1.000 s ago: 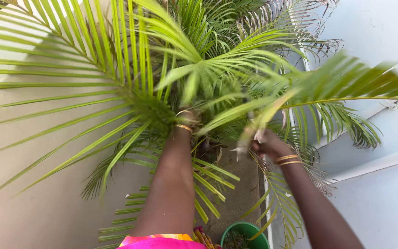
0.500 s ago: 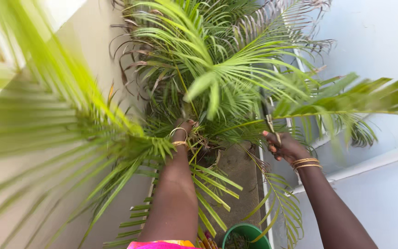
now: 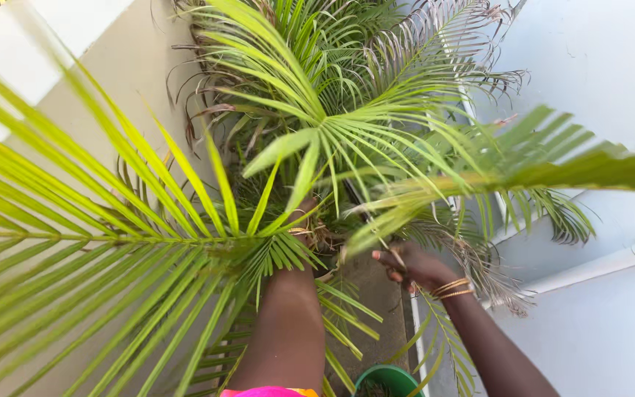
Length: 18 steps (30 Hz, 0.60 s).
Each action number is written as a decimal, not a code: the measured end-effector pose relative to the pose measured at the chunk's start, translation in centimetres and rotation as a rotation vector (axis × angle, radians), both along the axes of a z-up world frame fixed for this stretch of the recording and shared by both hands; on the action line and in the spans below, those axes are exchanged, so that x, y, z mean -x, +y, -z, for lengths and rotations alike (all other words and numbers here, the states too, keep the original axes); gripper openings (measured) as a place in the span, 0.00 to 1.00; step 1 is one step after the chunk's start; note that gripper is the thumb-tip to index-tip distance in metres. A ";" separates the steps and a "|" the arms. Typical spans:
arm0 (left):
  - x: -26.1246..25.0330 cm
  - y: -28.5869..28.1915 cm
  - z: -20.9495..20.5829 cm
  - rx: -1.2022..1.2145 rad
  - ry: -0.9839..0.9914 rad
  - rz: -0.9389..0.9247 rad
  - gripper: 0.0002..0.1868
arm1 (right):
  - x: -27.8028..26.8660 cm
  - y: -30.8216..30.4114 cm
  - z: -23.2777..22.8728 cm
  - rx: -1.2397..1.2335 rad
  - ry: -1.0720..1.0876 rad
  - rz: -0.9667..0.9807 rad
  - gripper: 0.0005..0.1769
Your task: The person prunes dry and yellowing leaves from a palm plant using a pair of shears and places the cuttings into a green bucket.
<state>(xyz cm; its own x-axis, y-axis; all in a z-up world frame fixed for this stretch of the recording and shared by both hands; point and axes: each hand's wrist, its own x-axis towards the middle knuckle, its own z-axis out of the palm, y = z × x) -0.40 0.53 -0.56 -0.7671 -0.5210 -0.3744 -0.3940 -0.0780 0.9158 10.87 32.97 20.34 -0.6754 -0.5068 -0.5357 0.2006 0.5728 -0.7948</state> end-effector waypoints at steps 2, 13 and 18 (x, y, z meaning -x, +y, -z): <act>0.4 -0.3 0.4 0.070 -0.036 0.043 0.10 | -0.9 -1.8 -0.8 -0.023 0.001 -0.009 0.33; -3.1 -2.5 -2.4 0.645 -0.103 0.289 0.08 | -2.5 -3.5 2.0 -0.059 0.167 -0.029 0.33; -4.4 -1.0 -5.3 1.095 0.005 0.468 0.07 | -2.4 -2.5 5.6 -0.262 0.197 -0.018 0.32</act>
<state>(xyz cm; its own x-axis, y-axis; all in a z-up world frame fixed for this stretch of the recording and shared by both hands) 4.02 -0.48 4.76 -0.9680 -0.2309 0.0983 -0.1725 0.8967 0.4075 13.25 30.44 14.72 -0.7714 -0.3818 -0.5091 0.0455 0.7649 -0.6425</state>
